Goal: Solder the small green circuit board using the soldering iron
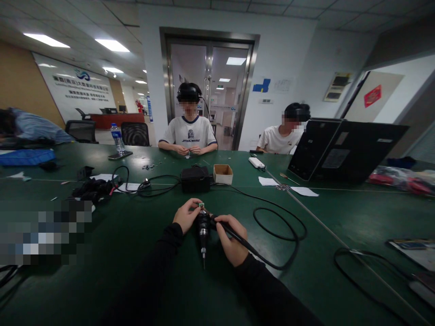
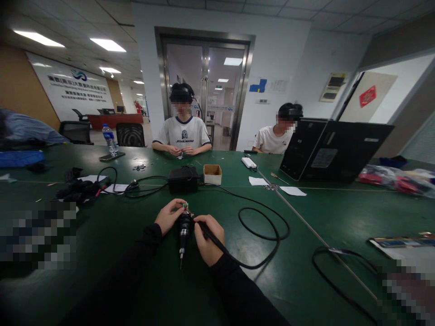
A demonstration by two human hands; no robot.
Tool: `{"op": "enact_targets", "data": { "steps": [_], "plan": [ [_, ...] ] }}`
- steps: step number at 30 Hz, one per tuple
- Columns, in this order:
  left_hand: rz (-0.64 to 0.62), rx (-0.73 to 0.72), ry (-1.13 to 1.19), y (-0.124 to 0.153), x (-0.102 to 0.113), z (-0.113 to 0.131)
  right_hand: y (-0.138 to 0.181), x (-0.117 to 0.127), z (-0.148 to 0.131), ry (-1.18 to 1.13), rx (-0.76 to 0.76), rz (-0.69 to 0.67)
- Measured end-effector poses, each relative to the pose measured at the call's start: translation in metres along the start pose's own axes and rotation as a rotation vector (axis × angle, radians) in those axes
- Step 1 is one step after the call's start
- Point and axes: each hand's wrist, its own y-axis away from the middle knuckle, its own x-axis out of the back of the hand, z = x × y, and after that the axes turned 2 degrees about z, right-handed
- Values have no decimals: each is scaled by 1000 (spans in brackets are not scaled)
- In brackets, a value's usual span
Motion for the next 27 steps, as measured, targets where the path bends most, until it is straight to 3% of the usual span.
{"op": "enact_targets", "data": {
  "steps": [6, 27],
  "plan": [
    [5, 9, -8, 0, -1, 1, 0, 3, 4, 24, -19, 54],
    [2, -6, 30, -1, -1, -3, 0, 1, 0, 34, 4, 39]
  ]
}}
